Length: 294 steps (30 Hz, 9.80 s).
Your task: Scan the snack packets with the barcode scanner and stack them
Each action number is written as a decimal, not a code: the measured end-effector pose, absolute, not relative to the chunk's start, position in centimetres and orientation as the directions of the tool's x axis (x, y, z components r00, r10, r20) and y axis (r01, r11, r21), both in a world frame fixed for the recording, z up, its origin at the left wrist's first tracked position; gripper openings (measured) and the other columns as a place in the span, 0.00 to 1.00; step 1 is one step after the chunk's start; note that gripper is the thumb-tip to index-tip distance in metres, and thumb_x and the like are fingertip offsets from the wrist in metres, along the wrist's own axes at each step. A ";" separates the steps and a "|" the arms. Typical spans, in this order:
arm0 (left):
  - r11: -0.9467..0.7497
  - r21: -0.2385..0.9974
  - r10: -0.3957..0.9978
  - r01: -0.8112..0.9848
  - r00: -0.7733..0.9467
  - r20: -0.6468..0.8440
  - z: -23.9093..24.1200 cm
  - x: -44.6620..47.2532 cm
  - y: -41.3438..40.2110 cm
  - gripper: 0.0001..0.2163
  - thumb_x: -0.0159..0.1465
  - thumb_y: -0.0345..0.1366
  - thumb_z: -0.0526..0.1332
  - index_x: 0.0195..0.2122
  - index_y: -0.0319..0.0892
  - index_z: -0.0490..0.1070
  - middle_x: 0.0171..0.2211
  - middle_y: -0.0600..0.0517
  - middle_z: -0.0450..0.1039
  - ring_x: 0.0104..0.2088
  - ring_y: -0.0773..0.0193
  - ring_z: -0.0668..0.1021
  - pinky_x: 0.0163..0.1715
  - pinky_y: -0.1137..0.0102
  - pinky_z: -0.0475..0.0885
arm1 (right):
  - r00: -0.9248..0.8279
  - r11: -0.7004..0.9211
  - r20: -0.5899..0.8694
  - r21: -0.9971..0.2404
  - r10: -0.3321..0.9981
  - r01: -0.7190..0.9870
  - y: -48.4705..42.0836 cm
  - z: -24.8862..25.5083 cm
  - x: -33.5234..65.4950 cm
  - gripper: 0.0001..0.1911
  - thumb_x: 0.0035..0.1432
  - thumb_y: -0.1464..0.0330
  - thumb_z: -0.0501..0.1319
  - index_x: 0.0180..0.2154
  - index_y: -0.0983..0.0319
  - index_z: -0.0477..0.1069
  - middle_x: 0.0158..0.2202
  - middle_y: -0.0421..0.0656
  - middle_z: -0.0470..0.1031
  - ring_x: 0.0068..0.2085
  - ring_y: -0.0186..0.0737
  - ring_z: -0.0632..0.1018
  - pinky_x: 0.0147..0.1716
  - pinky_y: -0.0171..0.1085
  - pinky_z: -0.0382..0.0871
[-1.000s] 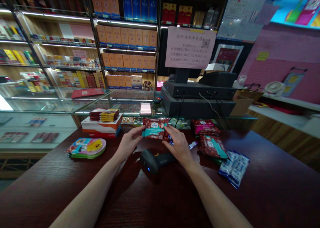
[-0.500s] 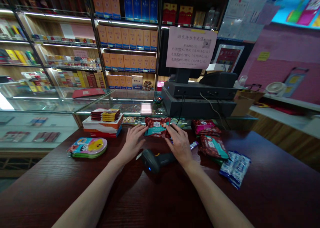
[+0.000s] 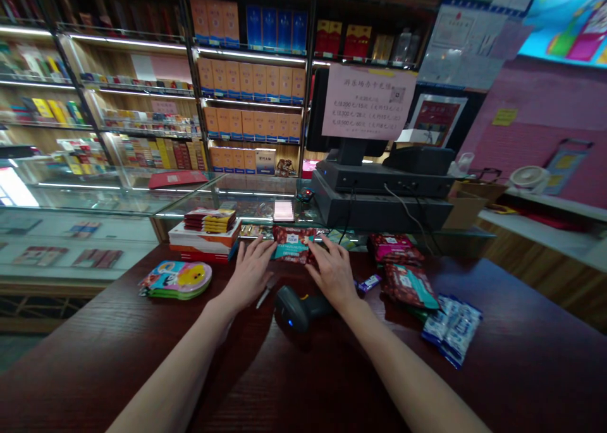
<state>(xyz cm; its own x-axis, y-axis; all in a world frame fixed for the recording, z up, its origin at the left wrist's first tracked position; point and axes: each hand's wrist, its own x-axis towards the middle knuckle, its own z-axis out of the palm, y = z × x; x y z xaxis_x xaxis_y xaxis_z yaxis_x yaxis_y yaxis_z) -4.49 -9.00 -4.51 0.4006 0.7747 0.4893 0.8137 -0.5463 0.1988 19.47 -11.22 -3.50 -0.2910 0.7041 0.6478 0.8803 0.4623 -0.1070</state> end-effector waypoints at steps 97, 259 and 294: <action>-0.478 0.073 0.801 0.875 0.400 0.445 -6.7 -5.7 -7.4 0.24 0.66 0.24 0.51 0.62 0.47 0.65 0.62 0.46 0.69 0.61 0.55 0.72 0.62 0.55 0.63 | -0.343 0.394 0.200 -0.350 0.918 0.850 -8.5 -3.7 18.5 0.26 0.64 0.66 0.60 0.62 0.61 0.66 0.65 0.53 0.67 0.68 0.49 0.63 0.63 0.51 0.57; -0.531 0.751 0.841 0.392 0.350 0.412 -5.2 -2.8 -6.3 0.30 0.61 0.45 0.64 0.64 0.47 0.61 0.65 0.44 0.63 0.66 0.52 0.65 0.65 0.56 0.60 | 0.131 0.294 0.369 -0.872 0.920 0.391 -9.7 -6.9 21.7 0.26 0.51 0.69 0.63 0.54 0.56 0.75 0.43 0.41 0.82 0.39 0.41 0.81 0.45 0.40 0.74; -0.679 0.424 0.716 0.599 0.415 0.560 -6.1 -2.8 -6.8 0.08 0.67 0.41 0.58 0.44 0.47 0.68 0.52 0.47 0.74 0.58 0.52 0.71 0.62 0.53 0.60 | 0.017 0.481 0.641 -0.594 0.768 0.645 -11.3 -5.9 23.6 0.14 0.62 0.70 0.56 0.45 0.57 0.78 0.43 0.44 0.82 0.47 0.45 0.81 0.50 0.41 0.73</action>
